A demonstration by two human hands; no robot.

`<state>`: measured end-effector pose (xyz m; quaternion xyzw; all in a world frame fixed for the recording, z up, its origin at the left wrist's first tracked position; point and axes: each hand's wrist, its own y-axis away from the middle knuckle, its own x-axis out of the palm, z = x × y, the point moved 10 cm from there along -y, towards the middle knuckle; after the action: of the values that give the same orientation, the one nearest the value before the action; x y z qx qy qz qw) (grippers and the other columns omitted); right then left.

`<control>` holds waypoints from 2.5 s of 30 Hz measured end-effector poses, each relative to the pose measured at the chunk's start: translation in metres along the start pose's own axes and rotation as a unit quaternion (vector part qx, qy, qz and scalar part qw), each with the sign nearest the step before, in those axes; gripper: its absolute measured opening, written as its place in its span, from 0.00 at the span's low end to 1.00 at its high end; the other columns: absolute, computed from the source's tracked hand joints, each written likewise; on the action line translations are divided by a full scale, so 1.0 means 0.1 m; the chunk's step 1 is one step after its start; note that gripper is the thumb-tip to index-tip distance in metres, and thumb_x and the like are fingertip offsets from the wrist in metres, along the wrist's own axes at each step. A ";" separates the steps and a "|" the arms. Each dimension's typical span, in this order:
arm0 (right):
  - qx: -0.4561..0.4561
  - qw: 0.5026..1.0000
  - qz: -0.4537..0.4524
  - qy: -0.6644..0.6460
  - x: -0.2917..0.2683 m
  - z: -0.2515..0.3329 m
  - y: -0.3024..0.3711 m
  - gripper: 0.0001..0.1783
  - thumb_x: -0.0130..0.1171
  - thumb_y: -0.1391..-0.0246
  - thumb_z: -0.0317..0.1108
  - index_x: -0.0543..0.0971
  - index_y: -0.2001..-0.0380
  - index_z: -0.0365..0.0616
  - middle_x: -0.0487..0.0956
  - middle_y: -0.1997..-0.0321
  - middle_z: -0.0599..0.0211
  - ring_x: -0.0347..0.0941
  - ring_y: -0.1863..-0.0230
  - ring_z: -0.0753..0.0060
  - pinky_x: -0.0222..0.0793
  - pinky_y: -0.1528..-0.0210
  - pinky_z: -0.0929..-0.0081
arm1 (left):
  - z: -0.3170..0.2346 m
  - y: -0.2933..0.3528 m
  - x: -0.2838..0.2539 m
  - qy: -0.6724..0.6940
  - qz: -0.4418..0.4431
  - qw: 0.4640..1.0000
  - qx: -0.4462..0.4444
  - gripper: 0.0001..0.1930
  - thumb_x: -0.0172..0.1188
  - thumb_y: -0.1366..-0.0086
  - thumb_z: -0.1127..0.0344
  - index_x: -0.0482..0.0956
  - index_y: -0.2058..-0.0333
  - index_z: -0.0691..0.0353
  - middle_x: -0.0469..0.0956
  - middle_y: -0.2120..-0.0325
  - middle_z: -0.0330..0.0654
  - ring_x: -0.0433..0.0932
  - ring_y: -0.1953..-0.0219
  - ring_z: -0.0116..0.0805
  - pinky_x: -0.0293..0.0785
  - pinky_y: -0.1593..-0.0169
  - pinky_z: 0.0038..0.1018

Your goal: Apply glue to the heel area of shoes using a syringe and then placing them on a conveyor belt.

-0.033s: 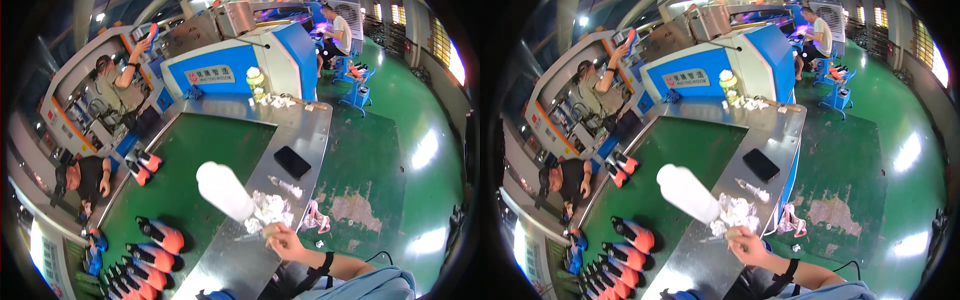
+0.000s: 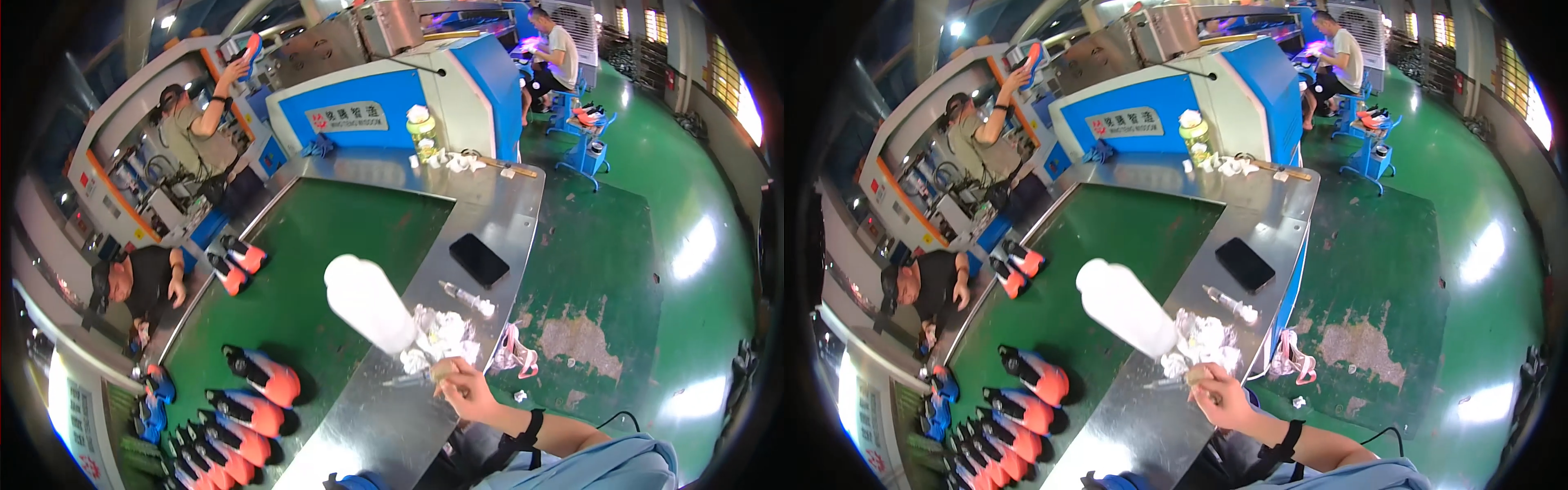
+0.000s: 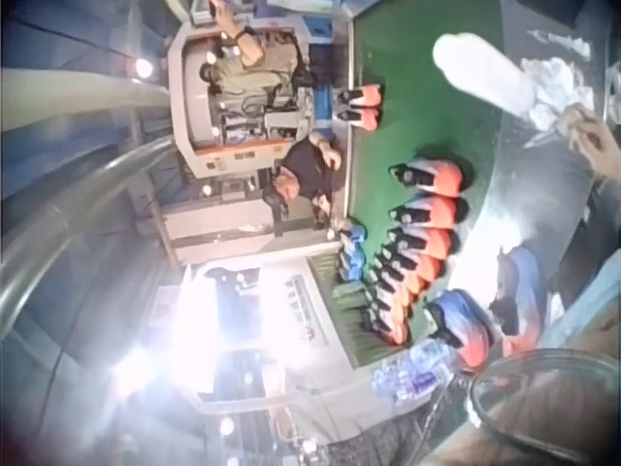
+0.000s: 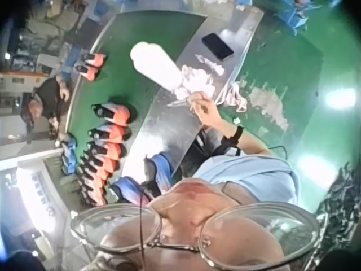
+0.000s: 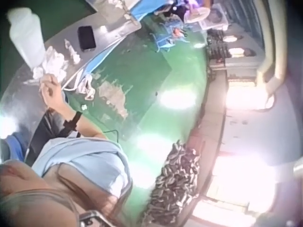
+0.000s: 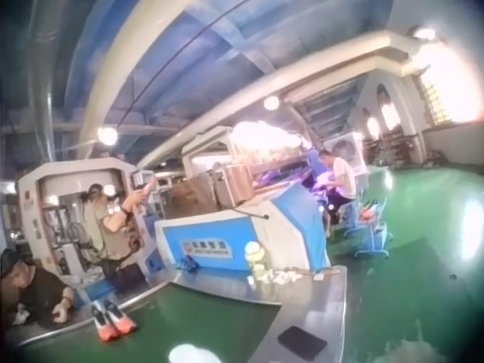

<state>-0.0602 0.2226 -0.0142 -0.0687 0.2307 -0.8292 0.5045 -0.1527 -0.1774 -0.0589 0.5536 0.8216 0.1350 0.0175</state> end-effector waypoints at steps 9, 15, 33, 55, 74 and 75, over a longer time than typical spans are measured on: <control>0.231 0.958 -0.011 -0.172 0.06 -0.13 0.07 0.14 0.51 0.39 0.35 0.75 0.74 0.36 0.72 0.70 0.68 0.69 0.63 0.77 0.65 0.58 0.74 | -0.51 0.88 -1.44 -0.006 -0.169 0.967 0.193 0.18 0.52 0.32 0.62 0.68 0.47 0.66 0.75 0.57 0.45 0.75 0.57 0.35 0.73 0.52 0.31; 0.090 0.970 0.119 -0.191 0.11 0.97 0.01 0.25 0.40 0.37 0.43 0.77 0.77 0.34 0.72 0.62 0.53 0.68 0.55 0.60 0.73 0.58 0.67 | -1.19 0.95 -0.42 -0.018 0.091 0.922 0.375 0.23 0.61 0.44 0.60 0.68 0.52 0.66 0.73 0.61 0.44 0.74 0.58 0.34 0.70 0.51 0.32; 0.136 0.781 0.271 -0.546 0.96 2.00 0.28 0.49 0.22 0.42 0.70 0.82 0.84 0.41 0.70 0.68 0.45 0.73 0.76 0.58 0.71 0.72 0.69 | -1.65 1.51 0.47 -0.085 0.334 0.782 0.519 0.28 0.74 0.58 0.58 0.78 0.61 0.71 0.81 0.68 0.50 0.79 0.69 0.36 0.74 0.64 0.27; 0.217 0.807 0.327 -0.441 1.22 1.17 0.49 0.41 0.30 0.36 0.57 0.78 0.88 0.39 0.73 0.62 0.42 0.74 0.67 0.56 0.73 0.61 0.67 | -1.45 0.73 0.06 -0.133 0.191 0.878 0.418 0.34 0.56 0.40 0.40 0.69 0.55 0.73 0.76 0.62 0.52 0.78 0.59 0.41 0.73 0.54 0.33; 0.209 0.812 0.350 -0.418 1.07 0.73 0.79 0.38 0.27 0.34 0.46 0.78 0.86 0.35 0.72 0.64 0.38 0.74 0.68 0.54 0.72 0.61 0.64 | -1.02 0.05 -0.32 -0.117 0.062 0.940 0.314 0.20 0.40 0.27 0.55 0.74 0.53 0.65 0.75 0.63 0.37 0.73 0.62 0.24 0.70 0.56 0.22; 0.204 0.817 0.344 -0.414 1.06 0.72 0.78 0.38 0.28 0.34 0.46 0.77 0.86 0.35 0.72 0.64 0.38 0.75 0.68 0.54 0.72 0.61 0.64 | -0.96 -0.01 -0.36 -0.094 0.059 0.949 0.295 0.20 0.41 0.27 0.55 0.74 0.54 0.65 0.75 0.64 0.37 0.73 0.62 0.24 0.70 0.56 0.22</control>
<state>-0.0232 0.0778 0.0016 -0.2169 -0.1661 -0.5227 0.8076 -0.1570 -0.2301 0.0294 0.5917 0.7853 -0.1651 -0.0771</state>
